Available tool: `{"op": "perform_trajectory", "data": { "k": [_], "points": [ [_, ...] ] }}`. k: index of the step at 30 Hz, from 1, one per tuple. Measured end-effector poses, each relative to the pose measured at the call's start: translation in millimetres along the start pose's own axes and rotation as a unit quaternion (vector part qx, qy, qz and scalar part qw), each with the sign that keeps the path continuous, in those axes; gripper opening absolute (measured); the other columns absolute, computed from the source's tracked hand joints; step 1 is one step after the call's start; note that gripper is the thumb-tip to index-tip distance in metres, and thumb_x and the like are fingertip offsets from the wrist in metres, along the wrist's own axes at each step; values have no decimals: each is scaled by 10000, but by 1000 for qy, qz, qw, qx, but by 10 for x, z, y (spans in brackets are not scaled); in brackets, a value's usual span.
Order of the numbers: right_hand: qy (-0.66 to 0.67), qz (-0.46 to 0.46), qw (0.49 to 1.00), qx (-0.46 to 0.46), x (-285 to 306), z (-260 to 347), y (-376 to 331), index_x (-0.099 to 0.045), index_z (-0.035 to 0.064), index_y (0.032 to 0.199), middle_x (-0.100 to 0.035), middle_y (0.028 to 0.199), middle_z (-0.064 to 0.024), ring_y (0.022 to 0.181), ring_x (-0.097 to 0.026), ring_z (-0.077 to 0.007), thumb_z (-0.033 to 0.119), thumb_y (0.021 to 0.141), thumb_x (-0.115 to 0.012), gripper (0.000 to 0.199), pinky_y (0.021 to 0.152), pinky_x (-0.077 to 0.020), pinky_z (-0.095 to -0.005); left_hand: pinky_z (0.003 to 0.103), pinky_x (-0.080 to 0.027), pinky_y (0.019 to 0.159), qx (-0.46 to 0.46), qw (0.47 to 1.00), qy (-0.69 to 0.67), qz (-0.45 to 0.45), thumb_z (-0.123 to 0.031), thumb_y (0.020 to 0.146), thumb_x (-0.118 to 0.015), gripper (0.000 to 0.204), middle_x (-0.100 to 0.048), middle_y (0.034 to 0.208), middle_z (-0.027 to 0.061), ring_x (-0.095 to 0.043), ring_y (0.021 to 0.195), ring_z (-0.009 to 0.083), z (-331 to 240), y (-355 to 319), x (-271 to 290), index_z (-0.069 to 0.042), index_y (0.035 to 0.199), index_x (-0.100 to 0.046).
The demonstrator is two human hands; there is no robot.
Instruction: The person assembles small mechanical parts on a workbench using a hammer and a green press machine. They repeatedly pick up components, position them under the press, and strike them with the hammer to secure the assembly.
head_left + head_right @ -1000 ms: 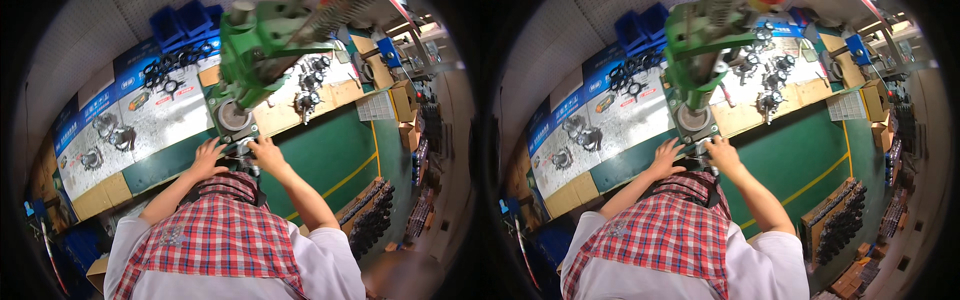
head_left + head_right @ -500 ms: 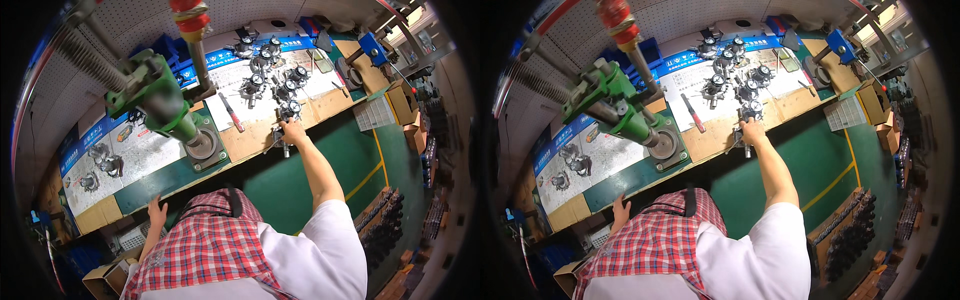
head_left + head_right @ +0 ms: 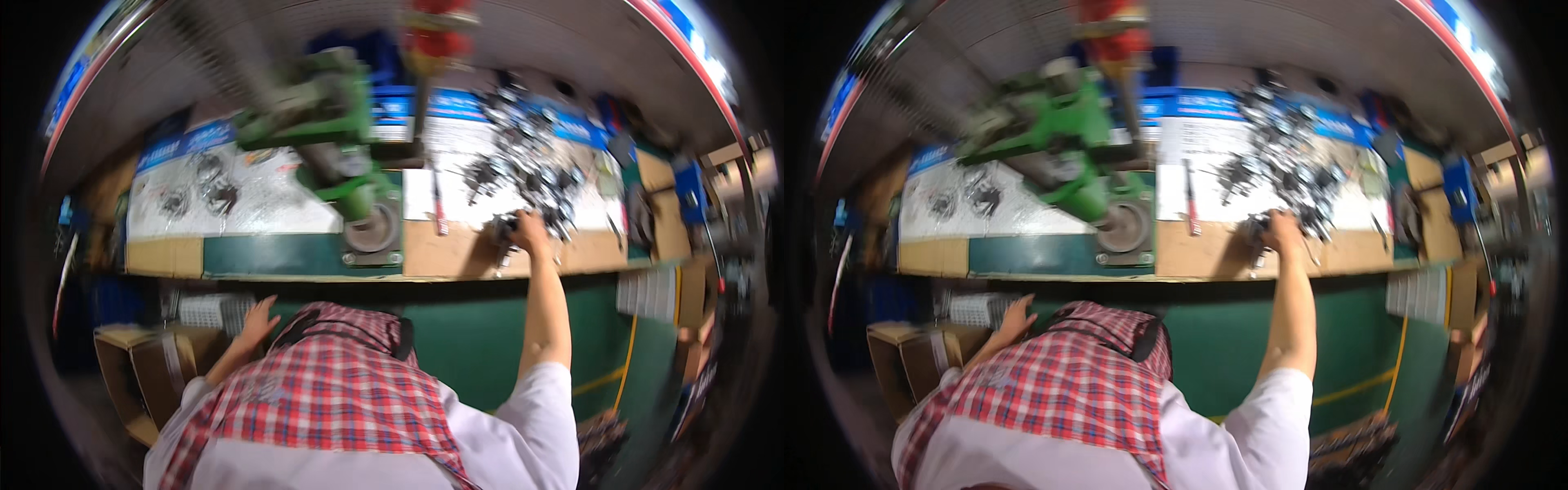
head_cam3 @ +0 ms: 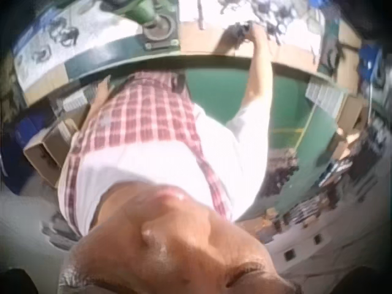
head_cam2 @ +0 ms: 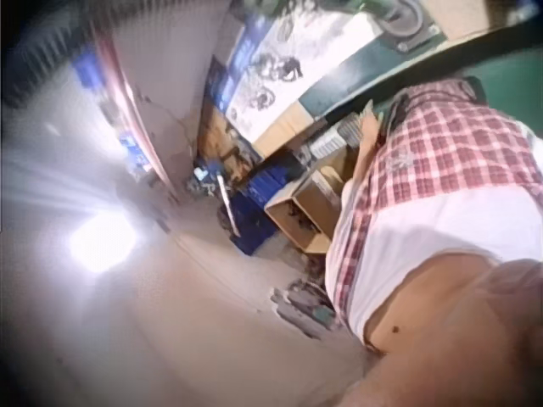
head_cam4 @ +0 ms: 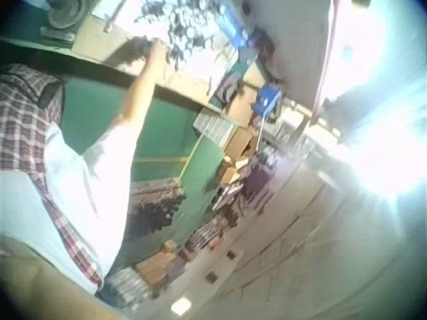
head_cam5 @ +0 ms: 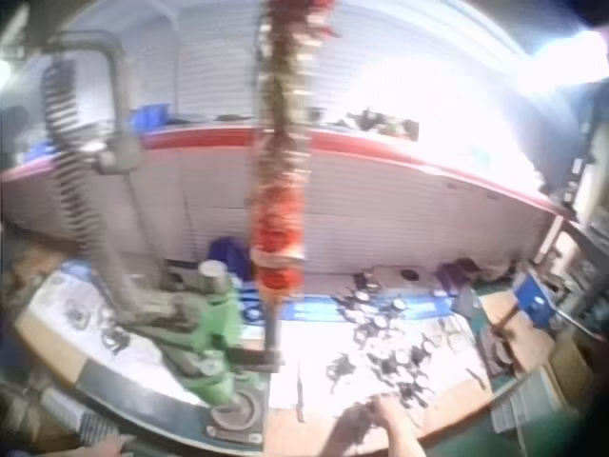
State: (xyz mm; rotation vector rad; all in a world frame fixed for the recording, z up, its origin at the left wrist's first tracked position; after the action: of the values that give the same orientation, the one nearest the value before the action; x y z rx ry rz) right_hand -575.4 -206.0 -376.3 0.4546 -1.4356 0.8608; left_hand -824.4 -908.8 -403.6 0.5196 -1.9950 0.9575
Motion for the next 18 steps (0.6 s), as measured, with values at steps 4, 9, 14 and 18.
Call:
{"op": "perform_trajectory", "data": {
  "k": [4,9,14,18],
  "points": [
    [-31,-131,990,-46,429,205,-31,-448,155,1436,-507,1338,-269,1210,-500,-436,115,690,-791,822,1005,-387,-547,488,-415,961,-45,991,116,-48,-266,849,-672,561,-593,1221,143,-540,1141,352,-192,357,453,-112,1356,-488],
    [-25,-183,978,-101,318,465,-717,-459,131,1415,-473,1394,-268,1180,-525,-434,157,808,-746,671,974,-437,-478,468,-472,861,-21,960,83,-268,-133,798,-714,395,-599,1166,129,-592,1045,348,328,1374,1617,-78,1160,-566],
    [17,49,997,-50,-436,1538,-1512,-648,75,1160,-667,1147,-161,1045,-626,-360,149,836,-693,335,933,-471,-478,488,-390,1022,-60,898,265,-347,-181,867,-607,295,-573,1232,98,-481,1251,297,712,2156,2666,-132,1157,-618],
    [168,118,975,81,-706,2865,-1630,-669,10,1094,-673,1104,-217,1031,-642,-378,126,862,-654,260,883,-517,-442,464,-467,959,-11,929,369,-38,-153,772,-708,449,-634,1105,112,-607,1113,313,1716,2789,2395,-142,1200,-572]
  ]
}}
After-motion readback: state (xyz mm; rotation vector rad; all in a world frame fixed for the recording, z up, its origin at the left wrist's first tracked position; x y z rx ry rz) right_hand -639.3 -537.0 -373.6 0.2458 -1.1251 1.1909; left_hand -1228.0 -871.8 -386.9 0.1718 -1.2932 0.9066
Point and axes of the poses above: each hand's wrist, its own y-axis towards the middle knuckle, its own x-axis out of the back of the hand, z = x × y, the point moved 9 cm from there along y, towards the middle knuckle
